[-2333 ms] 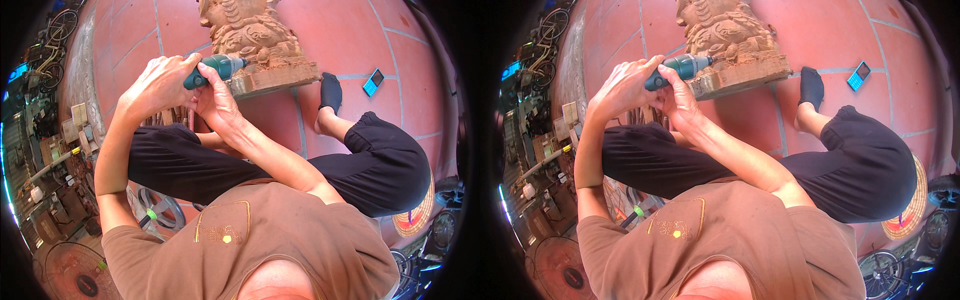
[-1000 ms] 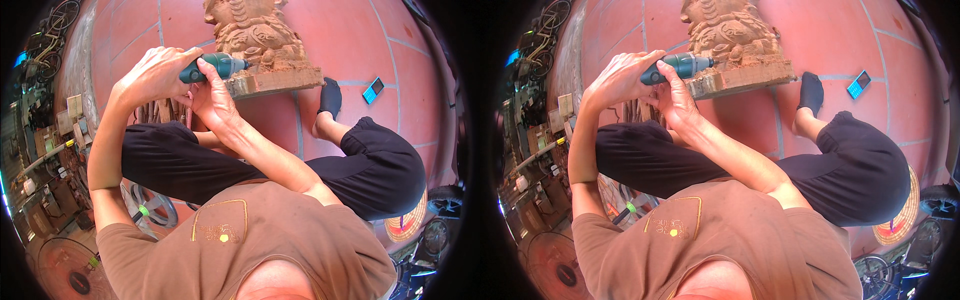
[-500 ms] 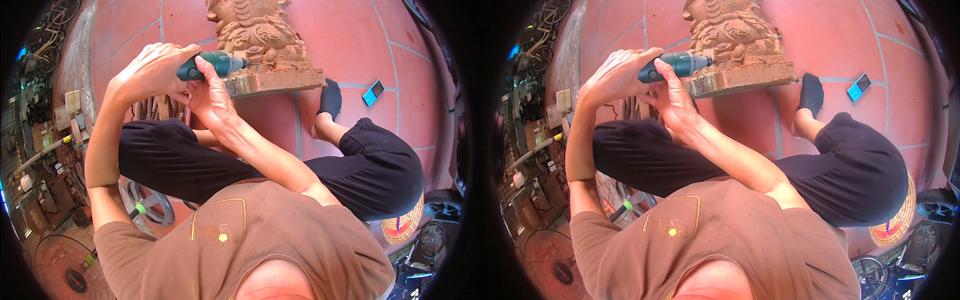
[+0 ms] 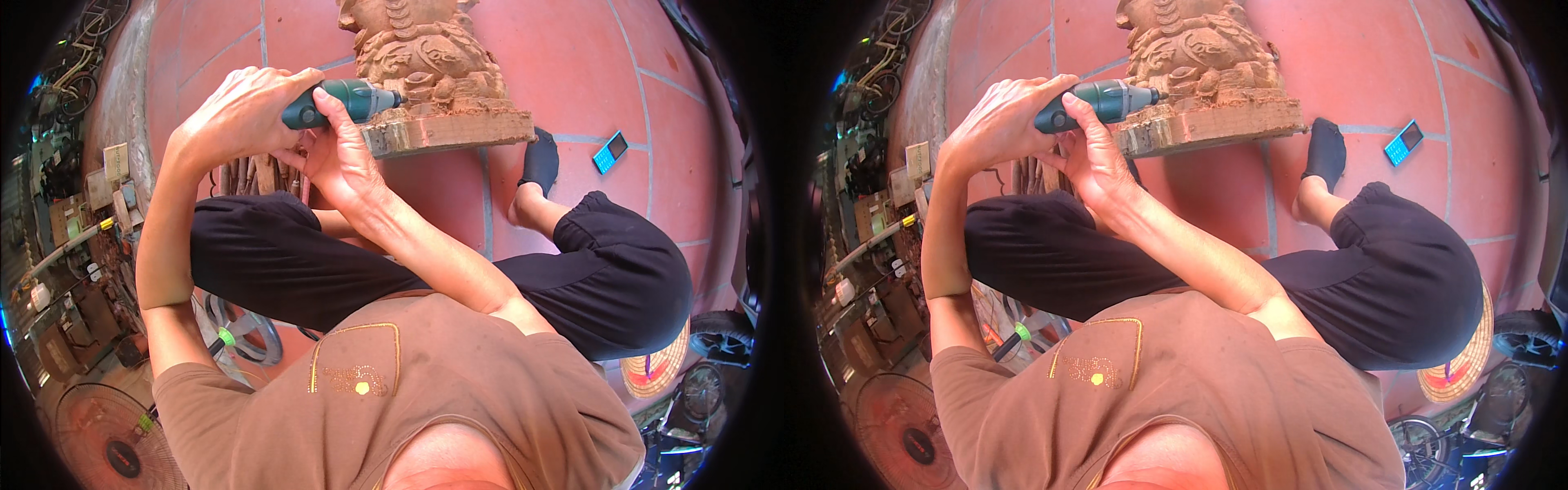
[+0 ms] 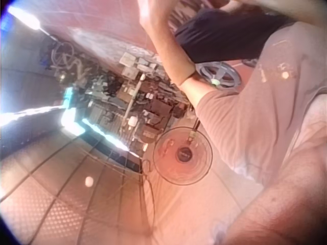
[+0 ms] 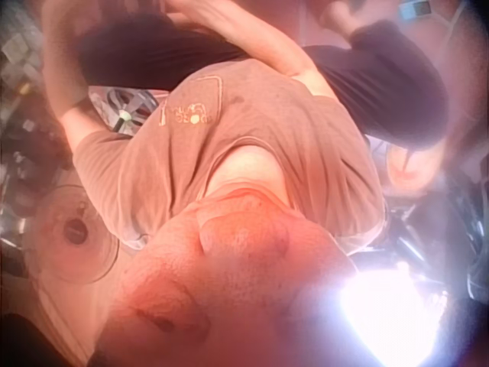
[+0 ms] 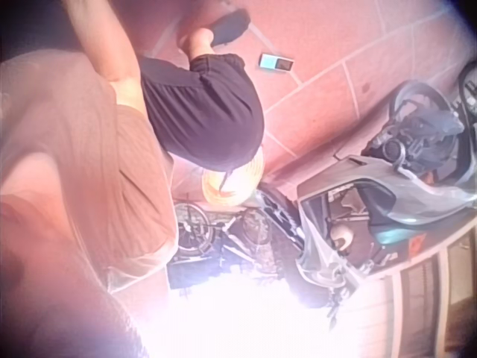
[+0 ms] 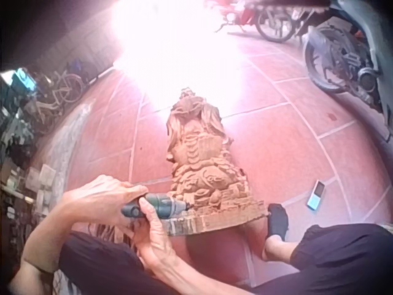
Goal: The person uses a handheld rotary tool to carve details into a wooden block featuring a relief sculpture. They hold the tool with both hands and guide it along the surface of the wood, removing material to refine the design.
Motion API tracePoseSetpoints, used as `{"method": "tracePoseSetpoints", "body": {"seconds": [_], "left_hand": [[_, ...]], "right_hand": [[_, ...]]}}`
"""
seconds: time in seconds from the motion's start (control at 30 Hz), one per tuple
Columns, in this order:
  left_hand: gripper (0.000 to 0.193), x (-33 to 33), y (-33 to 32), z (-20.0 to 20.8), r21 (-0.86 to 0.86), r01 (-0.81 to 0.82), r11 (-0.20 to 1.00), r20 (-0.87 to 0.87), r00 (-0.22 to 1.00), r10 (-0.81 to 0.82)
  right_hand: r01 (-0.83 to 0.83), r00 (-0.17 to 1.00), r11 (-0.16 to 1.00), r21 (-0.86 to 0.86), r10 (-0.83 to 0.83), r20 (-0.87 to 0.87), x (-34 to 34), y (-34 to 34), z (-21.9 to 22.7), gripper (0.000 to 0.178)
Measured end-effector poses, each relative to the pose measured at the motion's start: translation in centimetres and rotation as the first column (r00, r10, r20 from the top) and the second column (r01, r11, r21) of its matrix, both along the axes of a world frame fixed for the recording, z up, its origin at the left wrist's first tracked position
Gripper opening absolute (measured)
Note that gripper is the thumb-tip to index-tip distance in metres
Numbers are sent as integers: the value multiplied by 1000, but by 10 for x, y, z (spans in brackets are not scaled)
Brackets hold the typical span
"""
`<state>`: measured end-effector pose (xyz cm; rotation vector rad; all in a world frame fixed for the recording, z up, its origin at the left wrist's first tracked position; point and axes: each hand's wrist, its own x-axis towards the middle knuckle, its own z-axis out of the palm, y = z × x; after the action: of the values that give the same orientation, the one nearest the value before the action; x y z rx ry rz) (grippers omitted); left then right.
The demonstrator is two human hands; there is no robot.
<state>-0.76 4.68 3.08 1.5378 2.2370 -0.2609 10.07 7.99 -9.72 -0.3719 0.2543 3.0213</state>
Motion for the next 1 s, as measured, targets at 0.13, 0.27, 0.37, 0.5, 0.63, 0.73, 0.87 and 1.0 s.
{"method": "tracePoseSetpoints", "body": {"seconds": [0.13,0.27,0.37,0.5,0.63,0.73,0.87,1.0], "left_hand": [[85,-3,4,0,-54,36,998,7,999,-35],[84,-5,5,-2,-35,56,998,9,998,-56],[81,-8,3,-5,-26,56,998,16,998,-56],[79,-6,5,-3,-68,38,997,21,999,-36],[81,-7,2,-3,-71,34,997,4,999,-34],[77,-6,-1,-4,-33,54,998,-12,998,-54],[65,-5,-4,-7,-13,71,997,-43,997,-71],[86,-4,-2,-6,-76,20,997,-32,999,-23]], "right_hand": [[-10,1000,1000,-17,11,11,-1,1,-3,40],[-11,1000,1000,-16,11,18,-1,2,-4,38],[-9,1000,1000,-16,10,16,-2,1,-5,37],[-5,1000,1000,-20,5,16,-2,1,-4,37],[-1,1000,1000,-18,1,10,-2,-1,-2,38],[-8,1000,1000,-30,8,7,-3,-4,-5,40],[-16,1000,999,-40,17,10,-4,-7,-7,42],[-24,1000,999,-46,25,10,-5,-7,-8,43]]}}
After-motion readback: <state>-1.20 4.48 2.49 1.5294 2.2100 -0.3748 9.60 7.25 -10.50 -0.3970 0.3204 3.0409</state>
